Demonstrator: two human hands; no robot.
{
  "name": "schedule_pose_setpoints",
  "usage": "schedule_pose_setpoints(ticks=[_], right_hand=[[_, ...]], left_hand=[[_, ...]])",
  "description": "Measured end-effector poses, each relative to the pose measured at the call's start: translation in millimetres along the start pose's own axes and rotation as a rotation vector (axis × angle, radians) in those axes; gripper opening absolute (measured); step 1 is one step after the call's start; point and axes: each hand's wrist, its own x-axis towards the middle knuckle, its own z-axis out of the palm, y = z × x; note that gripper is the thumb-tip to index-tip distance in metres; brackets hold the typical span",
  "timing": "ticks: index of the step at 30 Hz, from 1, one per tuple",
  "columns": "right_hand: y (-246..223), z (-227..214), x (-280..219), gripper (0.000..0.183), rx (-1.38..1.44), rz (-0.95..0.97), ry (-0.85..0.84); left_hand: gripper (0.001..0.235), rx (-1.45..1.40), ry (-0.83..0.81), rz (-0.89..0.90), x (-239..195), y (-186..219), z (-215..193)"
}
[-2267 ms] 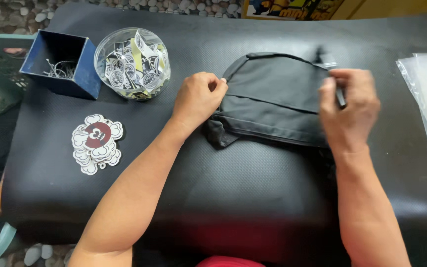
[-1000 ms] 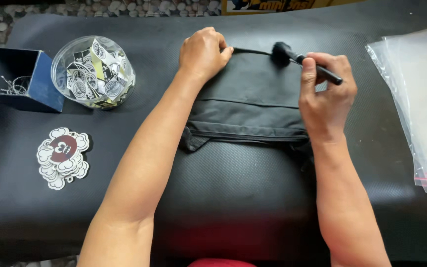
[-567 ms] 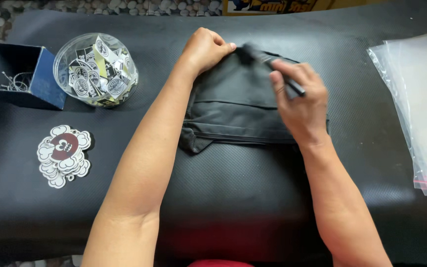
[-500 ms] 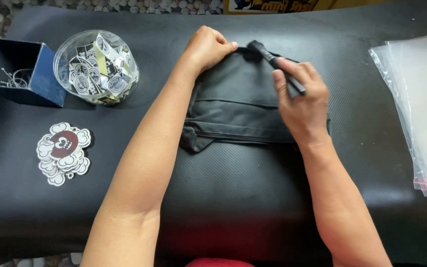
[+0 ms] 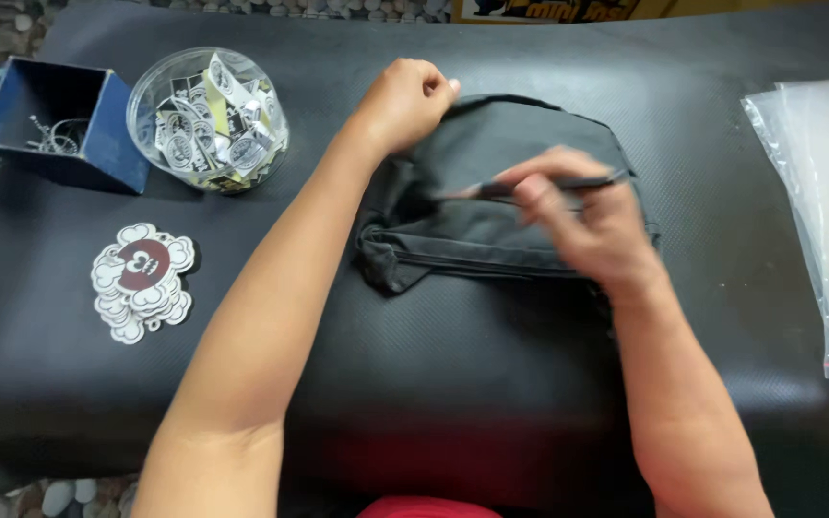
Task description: The person attaches a decorative charm to a small black bag, then uses a brush to clean the bag's surface. They place the bag into a clear plastic zip-top bag, add a small card, and seal the package.
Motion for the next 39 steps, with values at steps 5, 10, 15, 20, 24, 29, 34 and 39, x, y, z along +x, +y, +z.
schedule_pose_setpoints(ticks=[5, 10, 15, 20, 24, 29, 34, 39], right_hand=[[28.5, -20.1, -13.5, 0.021, -0.46, -0.118, 0.458], [16.6, -18.2, -21.1, 0.027, -0.01, 0.056, 0.327], [71.0, -57.9, -41.9, 0.024, -0.738, -0.048, 0.741], [33.5, -32.1, -31.6, 0.026, -0.675, -0.174, 0.646], [9.6, 9.8, -10.4, 0.013, -0.063, -0.252, 0.176], [7.7, 16.3, -8.6, 0.019, 0.122, -0.15, 0.113], [3.3, 11.2, -6.9, 0.018, -0.445, -0.377, 0.353], [-15.5, 46.8, -3.9, 0.017, -0.011, -0.262, 0.039]], left_hand=[[0.035, 0.251, 0.068, 0.333, -66.1, -9.3, -16.0], [0.041, 0.349, 0.032, 0.522, -120.4, -7.0, -22.8], [0.035, 0.426, 0.076, 0.561, -142.7, -22.4, -22.2], [0.032, 0.237, 0.072, 0.503, -145.7, -21.3, -33.6], [0.025, 0.069, 0.176, 0.501, -134.2, -44.8, -33.6], [0.03, -0.015, 0.165, 0.419, -137.8, -53.3, -41.4], [0.025, 0.034, 0.153, 0.33, -133.8, -66.2, -36.2], [0.026, 0.018, 0.063, 0.119, -129.3, -78.9, -38.1]])
